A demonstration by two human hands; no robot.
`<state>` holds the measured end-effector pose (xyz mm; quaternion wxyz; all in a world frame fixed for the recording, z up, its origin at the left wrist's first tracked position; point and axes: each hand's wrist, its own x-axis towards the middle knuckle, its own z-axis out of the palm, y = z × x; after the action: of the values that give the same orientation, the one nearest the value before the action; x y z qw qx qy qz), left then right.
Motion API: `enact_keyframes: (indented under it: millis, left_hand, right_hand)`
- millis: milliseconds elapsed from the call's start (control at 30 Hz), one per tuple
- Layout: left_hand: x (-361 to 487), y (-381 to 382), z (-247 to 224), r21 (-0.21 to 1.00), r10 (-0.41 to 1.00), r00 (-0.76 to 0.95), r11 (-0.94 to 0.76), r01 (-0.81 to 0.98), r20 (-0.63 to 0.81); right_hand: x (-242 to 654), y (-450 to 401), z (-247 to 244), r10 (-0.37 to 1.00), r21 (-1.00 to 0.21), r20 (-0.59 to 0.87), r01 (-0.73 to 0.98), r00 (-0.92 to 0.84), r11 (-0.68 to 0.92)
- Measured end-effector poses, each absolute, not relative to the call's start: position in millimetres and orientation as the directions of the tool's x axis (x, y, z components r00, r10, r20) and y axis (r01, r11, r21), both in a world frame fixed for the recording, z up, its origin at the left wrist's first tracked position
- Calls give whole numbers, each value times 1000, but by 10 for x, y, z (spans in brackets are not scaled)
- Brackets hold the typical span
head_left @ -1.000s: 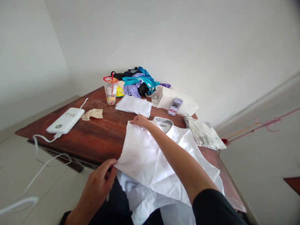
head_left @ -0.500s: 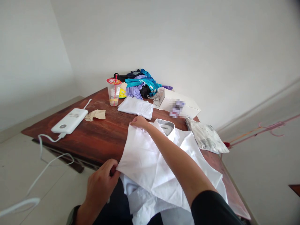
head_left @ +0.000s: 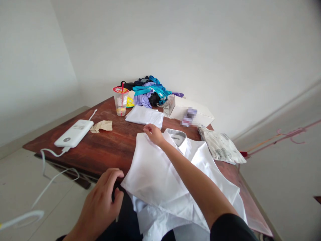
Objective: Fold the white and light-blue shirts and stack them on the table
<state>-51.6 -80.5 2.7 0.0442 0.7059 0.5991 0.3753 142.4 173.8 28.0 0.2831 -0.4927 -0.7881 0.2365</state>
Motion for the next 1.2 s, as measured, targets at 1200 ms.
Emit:
enact_keyframes:
  millis: [1200]
  left_hand:
    - [-152,482,13,121,773,634,-627,770,-25]
  right_hand:
    - [4476,-1082,23,984,-298,167,949,-56,105]
